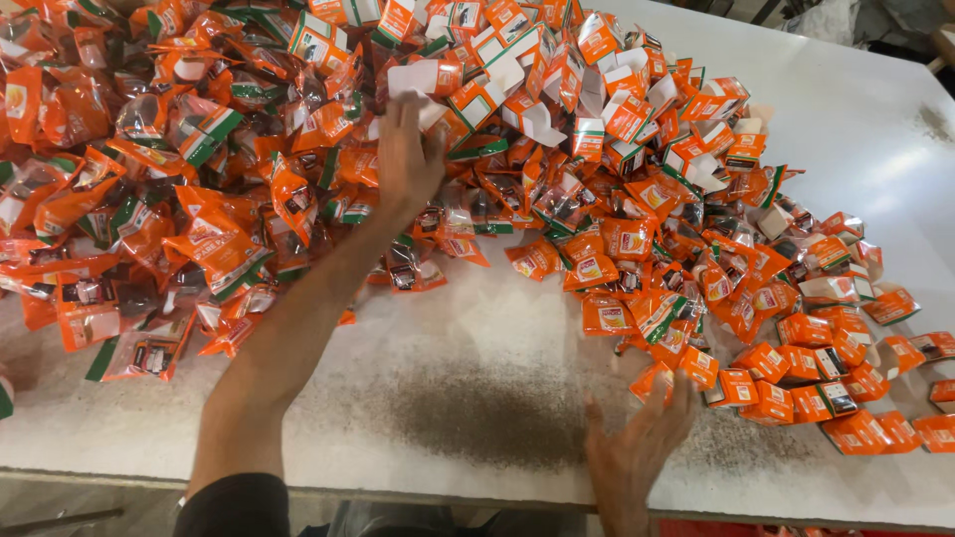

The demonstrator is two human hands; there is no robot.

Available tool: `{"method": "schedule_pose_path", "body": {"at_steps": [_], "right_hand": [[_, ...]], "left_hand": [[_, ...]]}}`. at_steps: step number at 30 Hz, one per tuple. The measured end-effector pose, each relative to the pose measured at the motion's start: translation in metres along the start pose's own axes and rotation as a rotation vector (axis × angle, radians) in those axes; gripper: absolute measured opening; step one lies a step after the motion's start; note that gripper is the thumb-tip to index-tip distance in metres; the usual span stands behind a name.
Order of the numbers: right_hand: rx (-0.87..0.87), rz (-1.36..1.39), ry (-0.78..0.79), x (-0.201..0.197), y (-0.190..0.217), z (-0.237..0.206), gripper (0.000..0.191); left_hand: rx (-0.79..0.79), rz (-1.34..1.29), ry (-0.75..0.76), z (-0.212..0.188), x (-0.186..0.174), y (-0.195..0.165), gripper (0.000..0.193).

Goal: The person repeatedly picks small orange packets from a large pile on a table, places each packet into a small open box, and closes the box. The closed boxes are set aside on the table. The person handles items one at a time throughout the clip.

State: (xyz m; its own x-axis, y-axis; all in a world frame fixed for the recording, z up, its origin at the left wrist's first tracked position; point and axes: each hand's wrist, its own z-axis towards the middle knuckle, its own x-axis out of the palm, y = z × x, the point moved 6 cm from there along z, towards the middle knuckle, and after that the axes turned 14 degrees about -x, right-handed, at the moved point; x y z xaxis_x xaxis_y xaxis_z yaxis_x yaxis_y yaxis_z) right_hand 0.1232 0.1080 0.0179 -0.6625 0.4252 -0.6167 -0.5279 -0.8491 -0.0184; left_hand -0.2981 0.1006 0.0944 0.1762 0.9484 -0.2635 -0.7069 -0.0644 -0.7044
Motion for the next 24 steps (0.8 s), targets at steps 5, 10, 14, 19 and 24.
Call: {"method": "schedule_pose_path", "body": {"at_steps": [5, 10, 14, 19, 24], "right_hand": [[0.01, 0.219, -0.003, 0.009, 0.026, 0.004, 0.075], [0.164, 0.771, -0.008, 0.028, 0.032, 0.0, 0.073], [0.539, 1.428, 0.282, 0.065, 0.03, -0.026, 0.062], [0.279, 0.778, 0.354, 0.066, 0.027, -0.044, 0.06], [0.261, 0.722, 0.4, 0.067, 0.035, -0.038, 0.059]], "left_hand": [[-0.066, 0.054, 0.162, 0.03, 0.026, 0.007, 0.016], [0.532, -0.021, 0.388, -0.104, 0.001, -0.099, 0.028], [0.607, -0.246, 0.924, -0.214, -0.02, -0.124, 0.029], [0.383, 0.403, 0.566, -0.181, -0.031, -0.029, 0.044], [0.152, 0.775, 0.549, -0.138, -0.017, 0.025, 0.063]]}}
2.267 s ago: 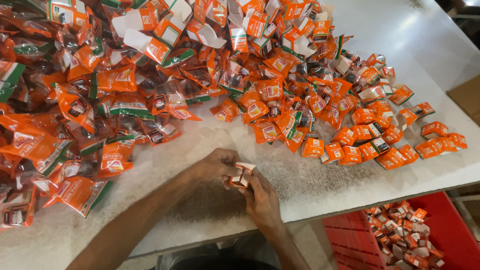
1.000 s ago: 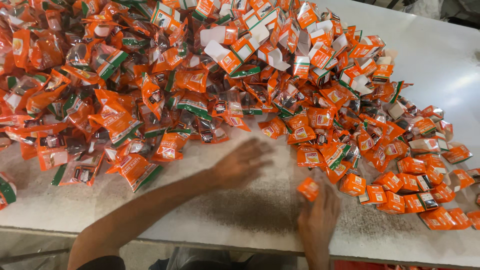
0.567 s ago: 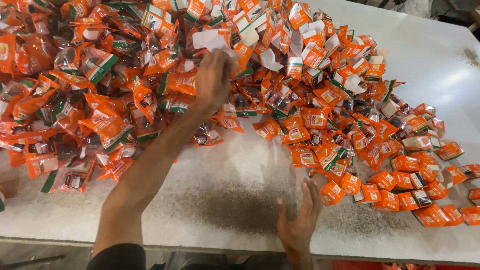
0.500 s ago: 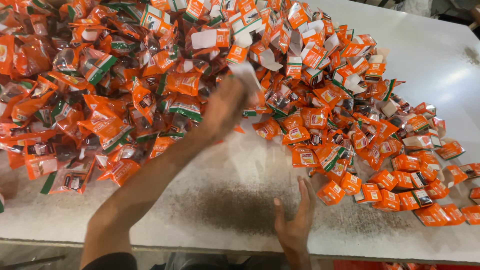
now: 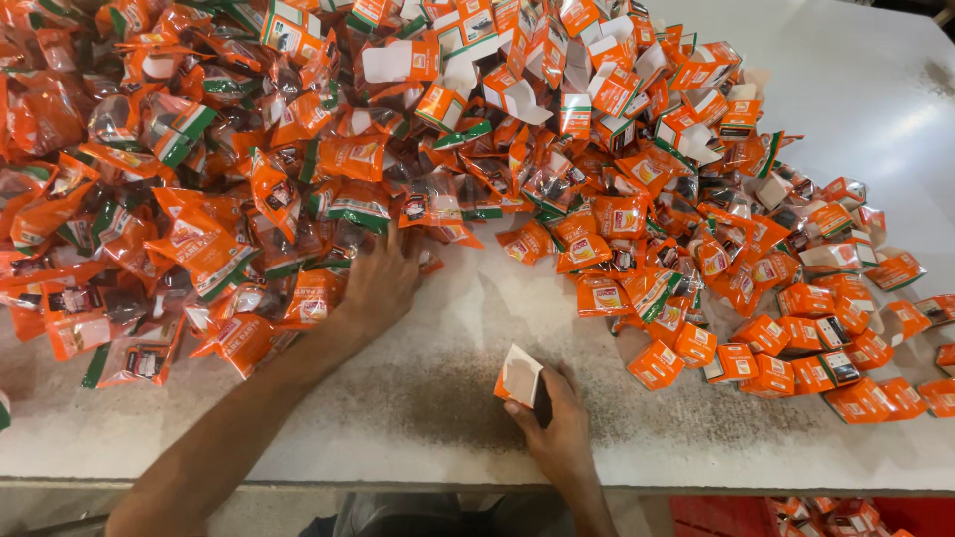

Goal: The person repeatedly picks small orange packets from a large pile on a table, places each packet into a small open box, and closes the box. The closed boxes are set aside on the table. The person handles items one at a time throughout the clip.

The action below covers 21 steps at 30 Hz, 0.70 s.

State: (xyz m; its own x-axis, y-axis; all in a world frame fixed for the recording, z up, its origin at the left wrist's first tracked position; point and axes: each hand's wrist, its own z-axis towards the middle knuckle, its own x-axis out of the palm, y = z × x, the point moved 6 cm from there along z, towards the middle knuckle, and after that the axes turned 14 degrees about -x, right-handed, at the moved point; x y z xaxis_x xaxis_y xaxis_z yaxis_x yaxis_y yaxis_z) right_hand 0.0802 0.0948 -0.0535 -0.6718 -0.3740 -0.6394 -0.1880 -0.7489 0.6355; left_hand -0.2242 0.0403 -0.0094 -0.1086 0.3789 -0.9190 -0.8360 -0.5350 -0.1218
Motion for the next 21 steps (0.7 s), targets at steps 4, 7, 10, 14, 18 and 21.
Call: {"method": "schedule_pose_path", "body": {"at_steps": [4, 7, 10, 14, 18, 21], "right_hand": [[-0.175, -0.008, 0.021, -0.01, 0.022, 0.01, 0.06], [-0.137, 0.083, 0.01, -0.016, 0.026, 0.011, 0.057], [-0.08, 0.105, -0.021, -0.019, 0.025, 0.013, 0.056], [0.019, 0.131, -0.011, -0.02, 0.022, 0.014, 0.054], [0.023, 0.08, -0.019, -0.026, 0.024, 0.017, 0.052], [-0.007, 0.065, -0.047, -0.027, 0.026, 0.018, 0.049]], "left_hand": [[0.055, -0.028, 0.271, -0.007, 0.01, -0.02, 0.06], [0.167, -0.146, 0.261, -0.03, 0.004, -0.04, 0.058], [0.306, -0.279, 0.231, -0.053, -0.003, -0.058, 0.052], [0.296, -0.537, 0.369, -0.068, -0.008, -0.072, 0.033], [0.286, -1.021, 0.192, -0.082, -0.033, -0.083, 0.037], [0.528, -1.081, 0.022, -0.107, -0.046, -0.101, 0.033]]}}
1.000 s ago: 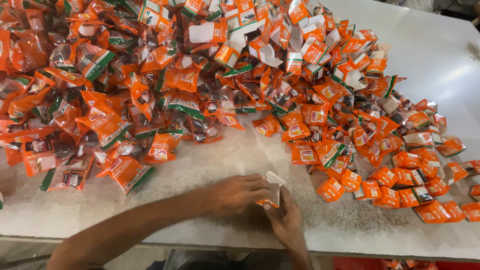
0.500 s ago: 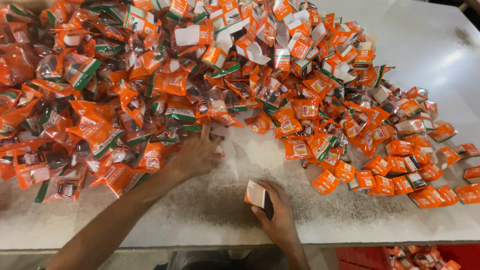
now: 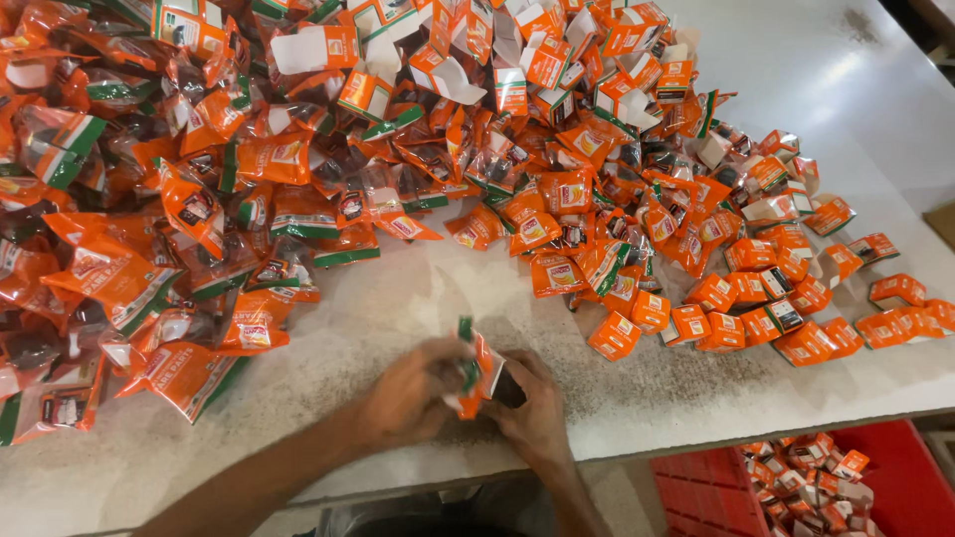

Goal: The person repeatedly picks small orange packets from a large pile on a table, places each packet into a small open box, and closes the box. The closed boxes are set aside on the table. The person handles items one at a time throughout the clip.

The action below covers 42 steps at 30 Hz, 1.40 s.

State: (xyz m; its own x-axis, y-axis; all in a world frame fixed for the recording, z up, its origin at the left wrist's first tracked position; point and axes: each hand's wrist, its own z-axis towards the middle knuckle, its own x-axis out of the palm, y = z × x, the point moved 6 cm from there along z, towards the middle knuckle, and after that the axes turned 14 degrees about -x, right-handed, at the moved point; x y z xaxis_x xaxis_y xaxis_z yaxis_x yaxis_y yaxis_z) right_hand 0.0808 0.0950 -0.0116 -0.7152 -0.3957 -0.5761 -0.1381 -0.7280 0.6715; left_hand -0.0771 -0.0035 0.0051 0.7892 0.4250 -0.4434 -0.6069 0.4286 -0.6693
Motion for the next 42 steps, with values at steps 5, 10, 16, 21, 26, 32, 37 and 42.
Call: {"method": "schedule_pose_path", "body": {"at_steps": [5, 10, 16, 21, 26, 32, 37, 42], "right_hand": [[0.001, 0.017, 0.003, 0.002, -0.002, -0.002, 0.044], [-0.016, -0.001, -0.035, -0.001, 0.003, -0.002, 0.044], [-0.035, 0.007, -0.021, -0.003, 0.008, 0.0, 0.052], [0.013, 0.006, -0.003, -0.002, 0.007, -0.002, 0.053], [-0.043, 0.029, -0.022, -0.004, 0.016, 0.0, 0.056], [-0.023, -0.024, 0.003, 0.001, 0.011, -0.004, 0.052], [0.03, 0.024, -0.122, 0.006, -0.007, -0.018, 0.07], [-0.113, -0.126, -0.09, 0.008, -0.005, -0.023, 0.058]], "left_hand": [[0.33, 0.221, 0.106, -0.011, 0.025, -0.012, 0.04], [0.165, 0.416, 0.055, -0.002, 0.03, -0.001, 0.05], [0.048, 0.463, 0.056, -0.003, 0.039, -0.008, 0.048], [-0.155, 0.354, -0.009, 0.008, 0.038, -0.012, 0.03], [-0.313, 0.424, 0.117, 0.017, 0.043, -0.006, 0.015], [-0.756, -0.263, 0.039, 0.001, 0.037, 0.035, 0.066], [-0.901, -0.199, 0.072, -0.001, 0.049, 0.065, 0.024], [-0.844, -0.238, 0.038, 0.011, 0.056, 0.063, 0.021]]}}
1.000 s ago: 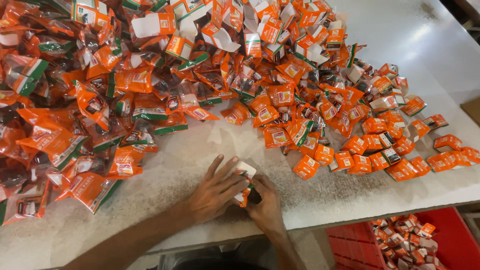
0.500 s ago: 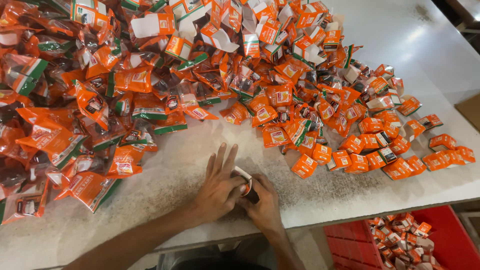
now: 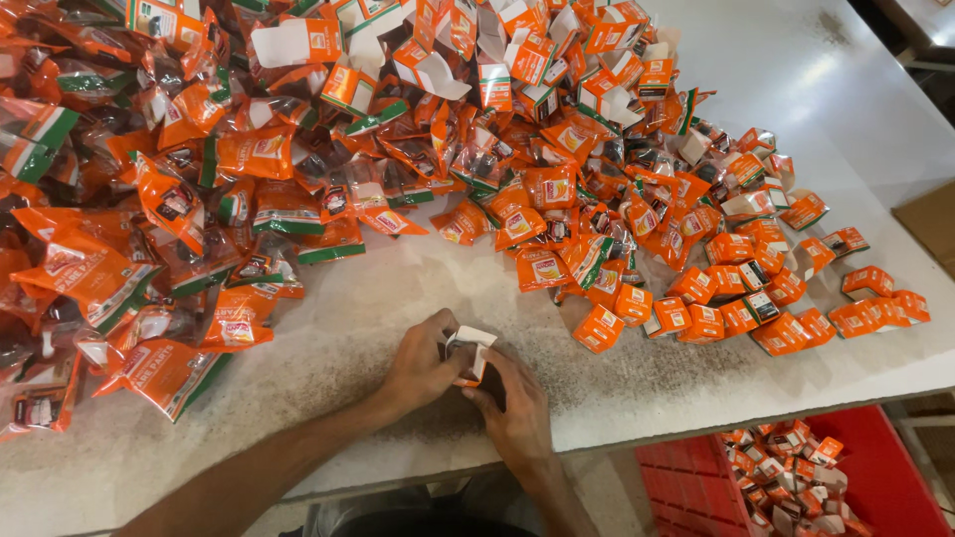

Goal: The person repeatedly picks small orange packets from a large pile on a table, places each packet into a small open box, and closes the box. The closed boxes are set aside on the table. The person handles items one at a time throughout the clip.

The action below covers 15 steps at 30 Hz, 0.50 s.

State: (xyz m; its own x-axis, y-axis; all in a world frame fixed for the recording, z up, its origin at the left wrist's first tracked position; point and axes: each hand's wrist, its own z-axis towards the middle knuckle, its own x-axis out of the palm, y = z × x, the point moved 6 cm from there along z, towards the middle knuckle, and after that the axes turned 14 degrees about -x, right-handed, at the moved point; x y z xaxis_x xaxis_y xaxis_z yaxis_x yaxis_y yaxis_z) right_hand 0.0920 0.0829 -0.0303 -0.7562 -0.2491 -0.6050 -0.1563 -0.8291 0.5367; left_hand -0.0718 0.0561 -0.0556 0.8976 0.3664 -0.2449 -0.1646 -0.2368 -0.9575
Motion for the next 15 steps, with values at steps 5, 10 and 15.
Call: {"method": "schedule_pose_path", "body": {"at_steps": [5, 10, 15], "right_hand": [[-0.206, -0.081, 0.008, -0.003, 0.017, 0.008, 0.053], [-0.17, -0.122, 0.039, -0.003, 0.02, 0.011, 0.051], [-0.151, -0.101, 0.044, -0.004, 0.021, 0.011, 0.048]], "left_hand": [[-0.188, -0.144, 0.313, -0.006, -0.007, 0.004, 0.027], [-0.269, -0.488, 0.562, 0.002, -0.018, 0.006, 0.023], [-0.276, -0.307, 0.496, 0.017, -0.001, 0.019, 0.022]]}}
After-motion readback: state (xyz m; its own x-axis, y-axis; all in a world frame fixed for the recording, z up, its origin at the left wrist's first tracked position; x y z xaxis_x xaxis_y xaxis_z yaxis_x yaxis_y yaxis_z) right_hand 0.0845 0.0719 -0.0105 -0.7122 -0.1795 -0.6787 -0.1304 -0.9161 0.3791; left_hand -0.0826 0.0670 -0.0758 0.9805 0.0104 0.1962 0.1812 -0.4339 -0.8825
